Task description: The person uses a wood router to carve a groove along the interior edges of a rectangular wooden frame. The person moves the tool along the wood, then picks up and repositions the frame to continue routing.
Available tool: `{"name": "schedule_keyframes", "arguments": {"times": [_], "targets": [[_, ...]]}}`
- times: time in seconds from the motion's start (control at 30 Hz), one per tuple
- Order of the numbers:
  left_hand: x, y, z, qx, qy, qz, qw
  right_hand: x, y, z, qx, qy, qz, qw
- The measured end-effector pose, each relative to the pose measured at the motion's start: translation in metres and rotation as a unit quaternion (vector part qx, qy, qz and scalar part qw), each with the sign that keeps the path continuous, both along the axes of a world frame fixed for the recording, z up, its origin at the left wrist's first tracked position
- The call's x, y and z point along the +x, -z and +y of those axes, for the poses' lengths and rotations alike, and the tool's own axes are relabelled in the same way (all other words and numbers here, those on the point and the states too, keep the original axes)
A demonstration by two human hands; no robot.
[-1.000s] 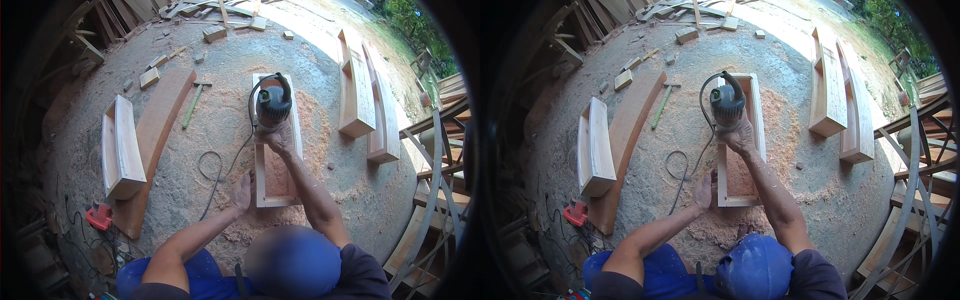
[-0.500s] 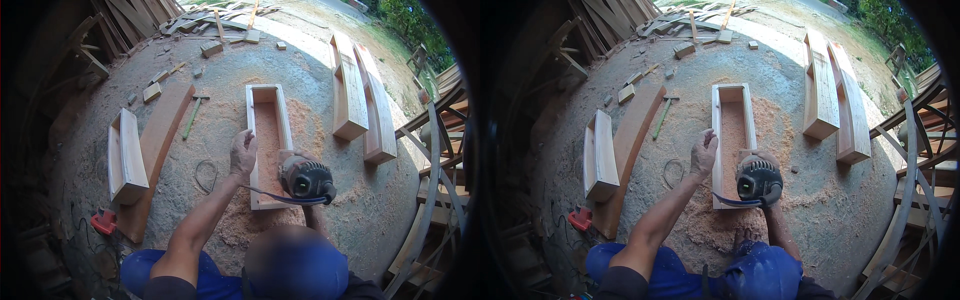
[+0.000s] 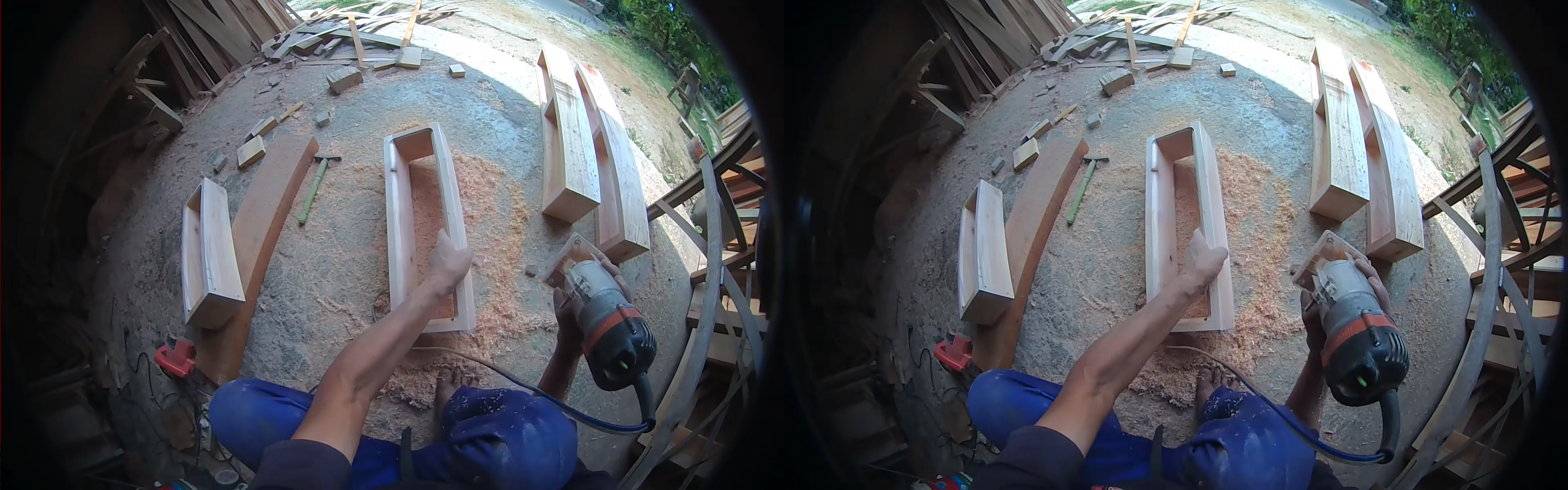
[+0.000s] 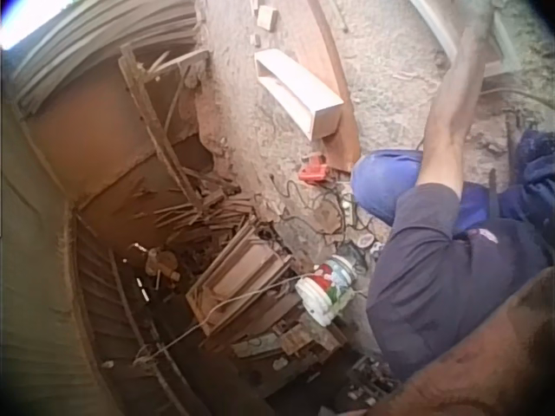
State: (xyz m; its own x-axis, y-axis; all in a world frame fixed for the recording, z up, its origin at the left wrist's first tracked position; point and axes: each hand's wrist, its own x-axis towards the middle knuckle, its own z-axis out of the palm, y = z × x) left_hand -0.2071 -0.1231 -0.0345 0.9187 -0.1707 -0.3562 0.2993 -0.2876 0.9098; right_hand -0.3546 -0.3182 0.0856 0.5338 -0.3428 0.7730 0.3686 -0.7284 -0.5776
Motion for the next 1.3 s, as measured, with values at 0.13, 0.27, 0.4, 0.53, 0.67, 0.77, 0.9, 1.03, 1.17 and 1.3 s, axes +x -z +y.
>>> {"name": "schedule_keyframes", "arguments": {"times": [0.13,0.27,0.4,0.53,0.67,0.77,0.9,1.03,1.17,1.3], "targets": [[0.037,-0.043,0.072,-0.374,-0.054,0.072,0.923,-0.004,0.003,-0.010,-0.014,0.043,0.038,0.998],[0.068,-0.070,0.141,-0.596,-0.065,0.115,0.792,0.005,-0.005,-0.001,0.056,-0.043,-0.033,0.997],[0.082,-0.092,0.190,-0.389,-0.075,-0.192,0.898,0.008,-0.002,0.006,0.106,-0.072,-0.039,0.991],[0.108,-0.128,0.227,-0.405,-0.046,-0.187,0.894,0.009,0.001,0.012,0.122,-0.065,-0.030,0.990],[0.126,-0.159,0.293,-0.617,-0.021,-0.001,0.786,0.011,0.011,0.017,0.126,-0.052,-0.024,0.990],[0.154,-0.199,0.361,-0.488,-0.050,-0.048,0.870,0.014,0.024,0.025,0.146,-0.058,-0.006,0.988],[0.138,-0.251,0.397,-0.330,-0.137,-0.076,0.931,0.013,0.028,0.024,0.125,-0.063,0.007,0.990],[0.123,-0.293,0.465,-0.090,-0.209,-0.058,0.972,0.019,0.025,0.029,0.119,-0.074,0.011,0.990],[0.117,-0.287,0.544,0.184,-0.175,-0.069,0.965,0.024,0.023,0.031,0.117,-0.076,0.016,0.990],[0.086,-0.225,0.596,0.351,-0.155,-0.124,0.915,0.025,0.027,0.038,0.113,-0.081,0.024,0.990]]}}
